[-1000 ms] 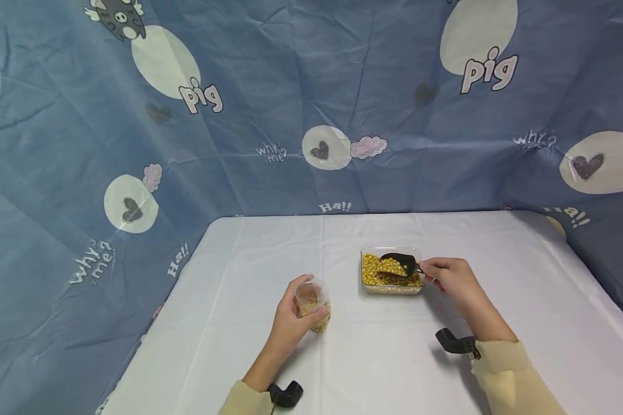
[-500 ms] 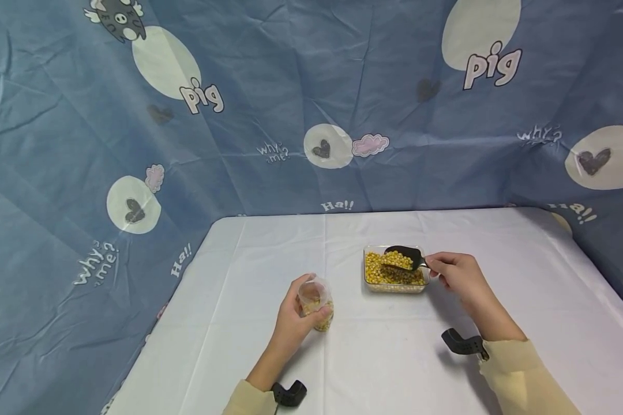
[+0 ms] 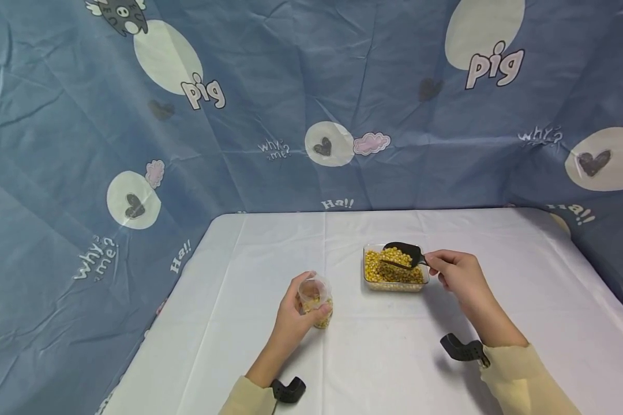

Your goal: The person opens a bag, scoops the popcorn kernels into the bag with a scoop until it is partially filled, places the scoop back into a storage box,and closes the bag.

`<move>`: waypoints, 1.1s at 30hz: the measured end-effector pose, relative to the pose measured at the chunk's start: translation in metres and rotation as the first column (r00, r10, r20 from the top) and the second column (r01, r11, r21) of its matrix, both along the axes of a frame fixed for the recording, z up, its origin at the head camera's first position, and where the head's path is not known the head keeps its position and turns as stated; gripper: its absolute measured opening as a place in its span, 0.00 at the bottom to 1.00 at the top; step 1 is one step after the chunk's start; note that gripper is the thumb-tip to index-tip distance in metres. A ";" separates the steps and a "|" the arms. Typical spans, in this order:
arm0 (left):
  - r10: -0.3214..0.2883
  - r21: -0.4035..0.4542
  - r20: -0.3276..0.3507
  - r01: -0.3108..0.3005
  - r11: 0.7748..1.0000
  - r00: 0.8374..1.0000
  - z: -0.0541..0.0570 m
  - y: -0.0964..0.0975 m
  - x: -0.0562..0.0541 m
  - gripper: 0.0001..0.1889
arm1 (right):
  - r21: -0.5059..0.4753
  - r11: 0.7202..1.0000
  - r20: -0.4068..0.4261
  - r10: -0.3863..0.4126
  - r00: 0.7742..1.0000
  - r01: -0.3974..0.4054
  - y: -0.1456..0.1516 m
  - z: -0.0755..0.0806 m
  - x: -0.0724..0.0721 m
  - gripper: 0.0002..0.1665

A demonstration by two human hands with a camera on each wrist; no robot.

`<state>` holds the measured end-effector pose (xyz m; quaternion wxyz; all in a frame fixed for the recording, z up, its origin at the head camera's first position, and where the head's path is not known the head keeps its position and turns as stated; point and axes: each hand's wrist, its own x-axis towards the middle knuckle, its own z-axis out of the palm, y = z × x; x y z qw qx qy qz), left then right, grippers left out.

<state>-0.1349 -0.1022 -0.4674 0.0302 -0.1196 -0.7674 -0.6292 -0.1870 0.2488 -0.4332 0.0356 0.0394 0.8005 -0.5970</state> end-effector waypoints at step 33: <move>0.007 -0.034 -0.029 -0.008 0.999 1.000 -0.029 -0.005 -0.012 0.39 | -0.136 0.980 -0.076 0.136 0.988 -0.145 -0.054 0.038 0.034 0.20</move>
